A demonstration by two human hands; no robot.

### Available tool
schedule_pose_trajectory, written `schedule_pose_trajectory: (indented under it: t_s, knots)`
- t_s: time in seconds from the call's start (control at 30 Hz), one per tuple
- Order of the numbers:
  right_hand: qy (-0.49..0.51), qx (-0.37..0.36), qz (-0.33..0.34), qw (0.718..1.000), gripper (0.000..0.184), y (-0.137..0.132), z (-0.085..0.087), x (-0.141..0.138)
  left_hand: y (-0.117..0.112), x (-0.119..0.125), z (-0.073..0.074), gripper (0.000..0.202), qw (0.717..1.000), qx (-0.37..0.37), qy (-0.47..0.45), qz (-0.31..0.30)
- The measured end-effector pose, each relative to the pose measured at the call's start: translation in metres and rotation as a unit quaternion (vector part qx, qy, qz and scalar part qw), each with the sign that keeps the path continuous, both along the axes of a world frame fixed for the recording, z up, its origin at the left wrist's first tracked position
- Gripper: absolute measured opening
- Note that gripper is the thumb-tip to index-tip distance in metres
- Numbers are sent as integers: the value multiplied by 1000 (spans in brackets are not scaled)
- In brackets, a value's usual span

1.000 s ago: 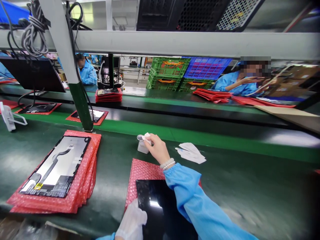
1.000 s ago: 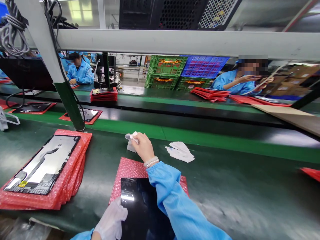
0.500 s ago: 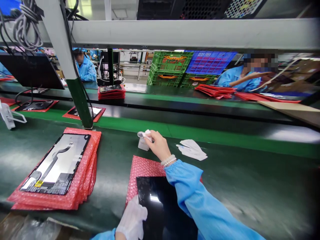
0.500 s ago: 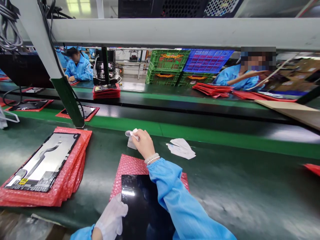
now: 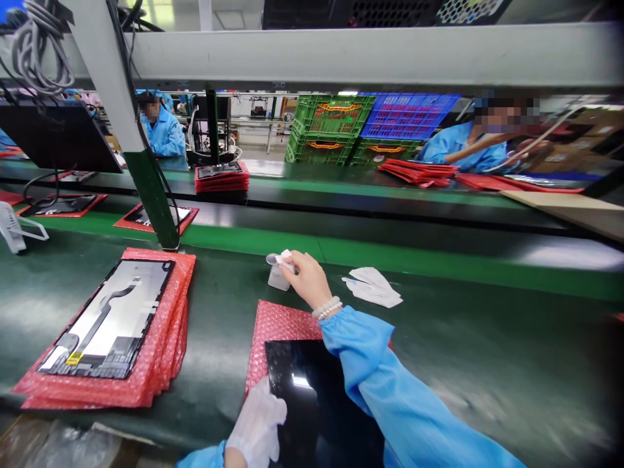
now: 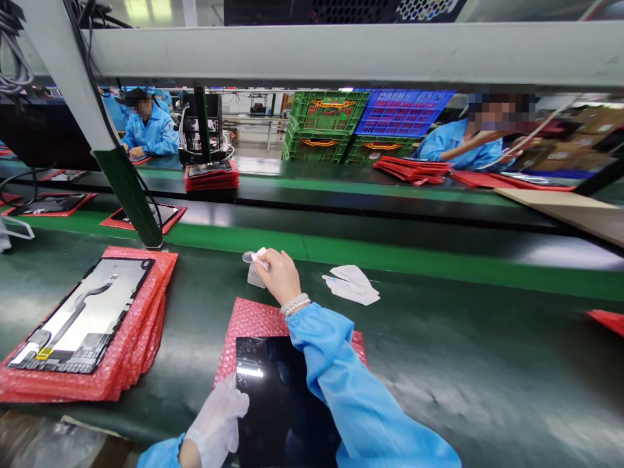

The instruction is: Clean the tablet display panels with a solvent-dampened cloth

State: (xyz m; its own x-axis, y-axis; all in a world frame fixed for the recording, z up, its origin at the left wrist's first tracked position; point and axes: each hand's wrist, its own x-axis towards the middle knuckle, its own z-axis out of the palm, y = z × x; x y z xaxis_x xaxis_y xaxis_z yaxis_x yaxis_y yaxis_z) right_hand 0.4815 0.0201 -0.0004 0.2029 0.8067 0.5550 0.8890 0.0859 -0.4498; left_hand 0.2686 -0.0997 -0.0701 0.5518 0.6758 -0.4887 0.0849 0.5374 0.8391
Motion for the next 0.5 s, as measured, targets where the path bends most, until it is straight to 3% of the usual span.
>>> schedule_pose_trajectory:
  t_s: [0.13,0.5]
  knots:
    - [-2,0,-4,1000,11,0,0,0,1,-1,-6,12,999,32,20,-3]
    - [-2,1,-6,1000,11,-1,4,-1,1,0,4,12,1000,20,6,4]
